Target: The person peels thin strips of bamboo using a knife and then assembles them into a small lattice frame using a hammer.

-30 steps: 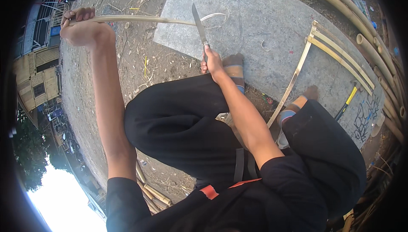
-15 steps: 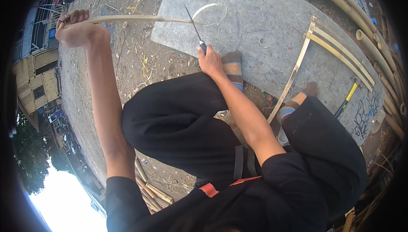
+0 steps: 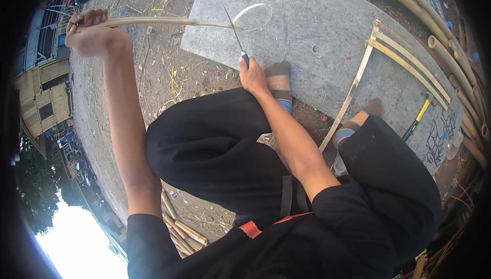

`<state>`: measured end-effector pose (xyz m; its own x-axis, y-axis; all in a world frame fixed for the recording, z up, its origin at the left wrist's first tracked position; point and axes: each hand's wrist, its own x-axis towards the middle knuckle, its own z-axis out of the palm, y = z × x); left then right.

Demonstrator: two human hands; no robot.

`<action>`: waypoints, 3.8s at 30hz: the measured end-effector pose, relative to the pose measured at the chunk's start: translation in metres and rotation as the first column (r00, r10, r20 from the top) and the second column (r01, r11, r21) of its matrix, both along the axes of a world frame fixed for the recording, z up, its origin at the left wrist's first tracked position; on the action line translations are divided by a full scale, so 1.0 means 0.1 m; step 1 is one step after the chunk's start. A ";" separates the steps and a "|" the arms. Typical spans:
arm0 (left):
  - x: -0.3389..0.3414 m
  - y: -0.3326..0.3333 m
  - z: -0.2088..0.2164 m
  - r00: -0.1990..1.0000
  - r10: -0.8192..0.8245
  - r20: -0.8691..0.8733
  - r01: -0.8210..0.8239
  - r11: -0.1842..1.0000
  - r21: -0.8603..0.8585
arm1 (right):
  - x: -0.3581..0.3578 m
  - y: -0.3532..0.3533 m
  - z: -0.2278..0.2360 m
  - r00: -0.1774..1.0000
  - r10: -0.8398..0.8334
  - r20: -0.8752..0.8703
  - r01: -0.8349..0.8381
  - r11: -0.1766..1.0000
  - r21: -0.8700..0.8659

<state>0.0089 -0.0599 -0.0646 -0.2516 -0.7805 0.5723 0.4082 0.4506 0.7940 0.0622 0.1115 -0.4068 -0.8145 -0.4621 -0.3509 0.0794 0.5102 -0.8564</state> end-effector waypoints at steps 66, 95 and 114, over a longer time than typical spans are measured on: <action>-0.05 0.06 0.00 1.000 0.005 0.019 -0.006 1.000 0.012 | -0.05 0.04 -0.26 0.829 0.003 0.560 0.160 0.957 -0.242; 0.01 -0.06 -0.01 0.994 0.098 0.042 -0.099 0.994 0.040 | 0.09 0.06 -0.22 0.960 0.005 0.279 -0.012 1.000 0.024; 0.07 -0.02 0.07 0.962 0.260 0.083 -0.264 0.963 0.053 | 0.12 0.05 0.17 0.989 0.040 0.144 0.000 0.964 -0.266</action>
